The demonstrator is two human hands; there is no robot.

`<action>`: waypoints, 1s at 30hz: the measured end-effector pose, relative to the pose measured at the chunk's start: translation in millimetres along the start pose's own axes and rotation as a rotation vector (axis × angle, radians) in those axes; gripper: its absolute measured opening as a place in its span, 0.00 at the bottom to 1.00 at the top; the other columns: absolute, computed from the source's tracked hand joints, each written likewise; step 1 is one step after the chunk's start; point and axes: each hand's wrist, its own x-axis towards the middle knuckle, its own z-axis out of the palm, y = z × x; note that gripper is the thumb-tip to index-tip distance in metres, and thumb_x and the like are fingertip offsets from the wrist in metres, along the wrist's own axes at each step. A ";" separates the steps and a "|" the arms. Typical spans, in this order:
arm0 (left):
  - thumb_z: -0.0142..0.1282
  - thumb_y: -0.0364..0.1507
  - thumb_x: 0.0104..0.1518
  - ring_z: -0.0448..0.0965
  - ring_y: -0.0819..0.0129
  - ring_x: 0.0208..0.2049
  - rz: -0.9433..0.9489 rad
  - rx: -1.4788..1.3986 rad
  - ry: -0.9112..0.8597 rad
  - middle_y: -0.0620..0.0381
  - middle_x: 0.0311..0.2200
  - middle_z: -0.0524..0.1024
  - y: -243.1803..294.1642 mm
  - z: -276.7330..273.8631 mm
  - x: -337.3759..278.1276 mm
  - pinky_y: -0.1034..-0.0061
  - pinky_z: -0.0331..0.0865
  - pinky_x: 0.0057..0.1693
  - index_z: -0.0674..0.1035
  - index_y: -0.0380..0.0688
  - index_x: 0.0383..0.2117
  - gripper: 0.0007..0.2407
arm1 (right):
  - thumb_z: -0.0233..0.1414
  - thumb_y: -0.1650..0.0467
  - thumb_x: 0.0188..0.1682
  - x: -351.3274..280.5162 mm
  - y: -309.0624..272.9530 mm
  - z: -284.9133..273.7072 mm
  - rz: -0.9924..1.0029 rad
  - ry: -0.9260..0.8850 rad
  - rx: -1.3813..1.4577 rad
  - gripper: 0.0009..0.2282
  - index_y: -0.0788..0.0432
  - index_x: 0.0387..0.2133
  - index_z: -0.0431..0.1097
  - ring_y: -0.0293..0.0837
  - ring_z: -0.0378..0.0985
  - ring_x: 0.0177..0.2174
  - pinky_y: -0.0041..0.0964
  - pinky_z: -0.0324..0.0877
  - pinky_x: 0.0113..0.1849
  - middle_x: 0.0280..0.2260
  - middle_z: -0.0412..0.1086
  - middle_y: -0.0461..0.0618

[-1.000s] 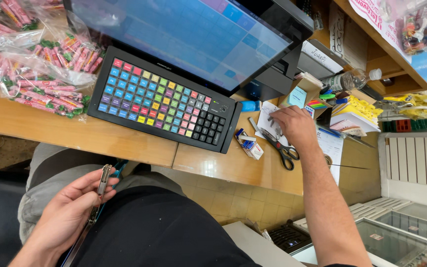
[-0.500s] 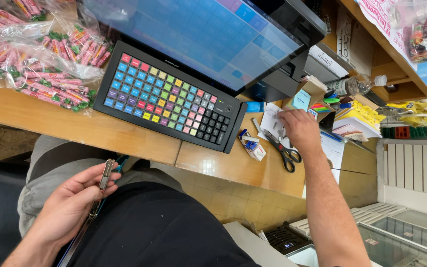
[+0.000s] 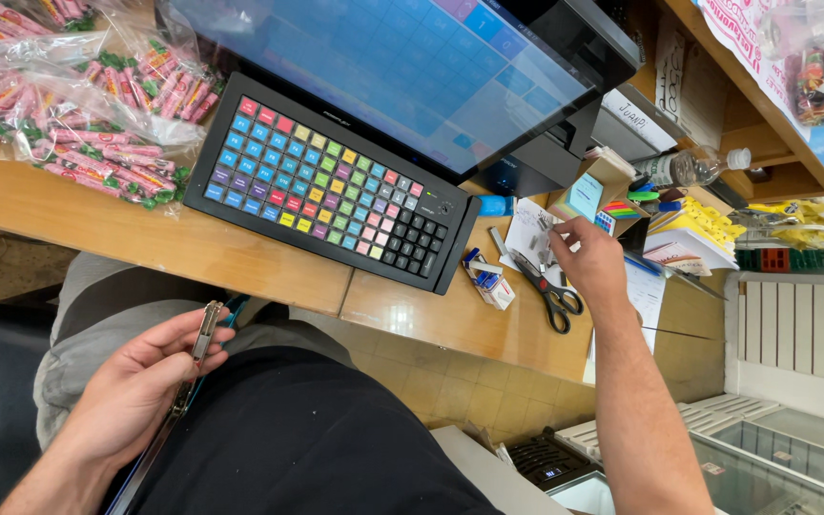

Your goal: The person manipulates a blue stapler by hand, opening the casing and adjusting internal metal components before reaching into a cabinet to retrieve a box of staples.

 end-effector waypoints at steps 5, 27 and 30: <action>0.37 0.08 0.54 0.74 0.51 0.58 -0.021 0.020 -0.001 0.40 0.57 0.75 5.8 4.1 -4.4 0.59 0.68 0.64 0.73 0.28 0.58 0.23 | 0.58 0.69 0.50 -4.1 -23.3 -10.1 -0.027 -0.012 0.029 0.03 0.54 0.32 0.73 0.44 0.75 0.29 0.44 0.68 0.33 0.34 0.75 0.45; 0.46 0.07 0.48 0.79 0.54 0.44 0.148 -0.063 -0.081 0.32 0.43 0.79 -21.1 -12.2 4.0 0.58 0.75 0.57 0.74 0.25 0.57 0.25 | 0.61 0.67 0.54 8.2 -6.6 24.7 -0.023 0.021 0.112 0.09 0.55 0.44 0.76 0.54 0.81 0.38 0.47 0.75 0.41 0.39 0.78 0.54; 0.47 0.11 0.50 0.79 0.67 0.42 0.237 -0.078 -0.181 0.41 0.42 0.81 -20.9 -12.3 0.0 0.69 0.78 0.55 0.76 0.28 0.55 0.22 | 0.65 0.65 0.61 1.9 29.1 31.4 0.023 0.061 0.181 0.10 0.49 0.51 0.76 0.47 0.80 0.44 0.43 0.73 0.45 0.45 0.77 0.46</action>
